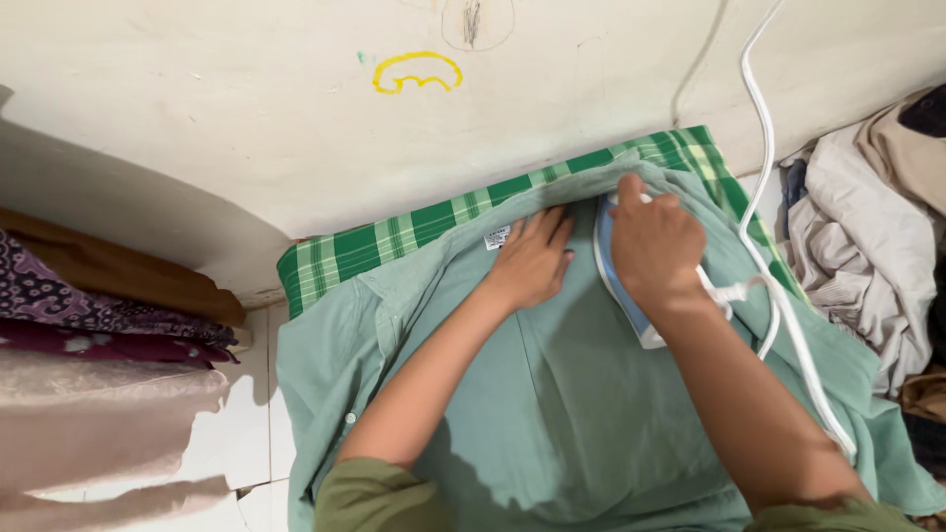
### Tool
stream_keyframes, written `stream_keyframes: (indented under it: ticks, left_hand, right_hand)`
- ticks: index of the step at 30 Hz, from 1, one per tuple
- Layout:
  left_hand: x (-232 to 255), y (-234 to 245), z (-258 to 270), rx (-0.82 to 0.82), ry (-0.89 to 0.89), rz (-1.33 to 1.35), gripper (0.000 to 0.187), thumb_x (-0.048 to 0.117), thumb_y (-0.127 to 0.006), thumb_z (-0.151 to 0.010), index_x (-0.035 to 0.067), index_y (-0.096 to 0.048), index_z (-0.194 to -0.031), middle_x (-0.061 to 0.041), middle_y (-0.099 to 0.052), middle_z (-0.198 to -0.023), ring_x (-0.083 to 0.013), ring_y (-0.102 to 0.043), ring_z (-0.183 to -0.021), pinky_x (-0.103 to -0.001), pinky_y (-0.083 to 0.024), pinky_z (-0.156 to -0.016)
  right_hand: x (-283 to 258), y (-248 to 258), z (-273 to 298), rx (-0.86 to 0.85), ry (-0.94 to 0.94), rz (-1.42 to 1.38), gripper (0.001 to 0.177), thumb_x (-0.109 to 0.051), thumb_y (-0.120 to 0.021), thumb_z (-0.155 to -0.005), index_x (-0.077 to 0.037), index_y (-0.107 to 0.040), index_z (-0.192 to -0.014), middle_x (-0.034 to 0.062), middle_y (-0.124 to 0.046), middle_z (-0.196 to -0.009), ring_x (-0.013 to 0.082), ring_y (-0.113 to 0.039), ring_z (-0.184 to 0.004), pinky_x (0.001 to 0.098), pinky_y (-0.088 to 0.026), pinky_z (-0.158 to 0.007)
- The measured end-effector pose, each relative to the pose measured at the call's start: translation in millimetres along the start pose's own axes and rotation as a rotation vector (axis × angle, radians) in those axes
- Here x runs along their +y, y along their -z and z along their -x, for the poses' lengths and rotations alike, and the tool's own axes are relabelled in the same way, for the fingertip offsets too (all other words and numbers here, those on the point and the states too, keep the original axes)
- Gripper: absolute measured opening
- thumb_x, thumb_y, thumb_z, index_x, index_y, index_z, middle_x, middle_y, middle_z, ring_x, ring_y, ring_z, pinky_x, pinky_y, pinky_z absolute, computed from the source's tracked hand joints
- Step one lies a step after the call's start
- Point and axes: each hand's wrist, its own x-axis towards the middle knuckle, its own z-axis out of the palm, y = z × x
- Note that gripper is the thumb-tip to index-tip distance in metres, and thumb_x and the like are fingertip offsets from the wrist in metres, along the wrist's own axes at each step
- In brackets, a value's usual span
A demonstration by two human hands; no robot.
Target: The person irons a light green button-up shirt on a green checkered ironing board. They smooth the fabric with their hands, use a blue and white iron to press the sleeves and body, and reposition the shirt to iron different sections.
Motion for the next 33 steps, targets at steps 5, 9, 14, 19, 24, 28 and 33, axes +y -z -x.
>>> stream_keyframes:
  ticks: [5, 9, 14, 19, 24, 28, 33]
  left_hand:
    - [-17, 48, 45, -0.2, 0.159, -0.053, 0.059, 0.031, -0.051, -0.101, 0.003, -0.037, -0.151, -0.019, -0.026, -0.164, -0.0367, -0.023, -0.153, -0.063, -0.026, -0.116]
    - [-26, 64, 61, -0.263, 0.276, 0.019, 0.067, 0.035, -0.048, -0.102, 0.001, -0.027, -0.156, -0.017, -0.022, -0.167, -0.0357, -0.022, -0.153, -0.061, -0.027, -0.114]
    - [-37, 55, 72, -0.145, 0.409, -0.001, 0.076, 0.044, -0.049, -0.102, -0.004, -0.025, -0.157, -0.021, -0.025, -0.164, -0.0393, -0.027, -0.15, -0.051, -0.032, -0.117]
    - [-41, 49, 74, -0.086, 0.517, -0.053, 0.083, 0.049, -0.052, -0.1, -0.006, -0.023, -0.155, -0.024, -0.024, -0.161, -0.0432, -0.027, -0.147, -0.05, -0.033, -0.114]
    - [-32, 54, 77, -0.14, 0.551, -0.103, 0.085, 0.052, -0.055, -0.097, -0.002, -0.025, -0.156, -0.02, -0.024, -0.162, -0.0388, -0.028, -0.149, -0.049, -0.037, -0.114]
    - [-31, 56, 74, -0.203, 0.585, -0.134, 0.085, 0.051, -0.055, -0.097, -0.001, -0.023, -0.156, -0.017, -0.02, -0.163, -0.0369, -0.024, -0.151, -0.051, -0.039, -0.11]
    - [-34, 59, 75, -0.157, 0.573, -0.106, 0.088, 0.054, -0.06, -0.094, 0.001, -0.026, -0.155, -0.017, -0.02, -0.162, -0.0372, -0.024, -0.15, -0.051, -0.037, -0.113]
  right_hand:
    - [6, -7, -2, -0.056, -0.028, -0.014, 0.039, -0.041, -0.066, -0.098, -0.01, -0.053, -0.118, 0.0224, -0.069, -0.086, 0.0365, -0.073, -0.069, 0.0453, -0.055, -0.049]
    - [1, -14, -25, 0.064, 0.051, -0.079, 0.037, -0.036, -0.068, -0.102, -0.006, -0.051, -0.114, 0.0201, -0.07, -0.078, 0.0368, -0.072, -0.069, 0.0462, -0.055, -0.051]
    - [2, -1, -17, 0.049, 0.068, -0.048, 0.034, -0.035, -0.07, -0.097, -0.01, -0.052, -0.111, 0.0194, -0.069, -0.072, 0.0367, -0.071, -0.063, 0.0476, -0.053, -0.048]
    - [2, 3, -28, 0.092, 0.171, -0.078, 0.035, -0.036, -0.069, -0.102, -0.007, -0.052, -0.112, 0.019, -0.068, -0.072, 0.0374, -0.07, -0.064, 0.0471, -0.053, -0.051]
    - [1, 9, -15, -0.011, 0.138, -0.072, 0.035, -0.038, -0.067, -0.099, -0.008, -0.052, -0.109, 0.0193, -0.067, -0.071, 0.037, -0.07, -0.061, 0.0476, -0.053, -0.047]
    - [2, 10, -27, 0.052, 0.233, -0.11, 0.038, -0.036, -0.067, -0.098, -0.005, -0.051, -0.114, 0.0184, -0.067, -0.07, 0.0369, -0.07, -0.062, 0.0471, -0.053, -0.048]
    - [2, 13, -25, -0.041, 0.247, -0.088, 0.039, -0.038, -0.065, -0.1, -0.005, -0.051, -0.113, 0.0192, -0.067, -0.069, 0.0378, -0.07, -0.061, 0.0471, -0.054, -0.048]
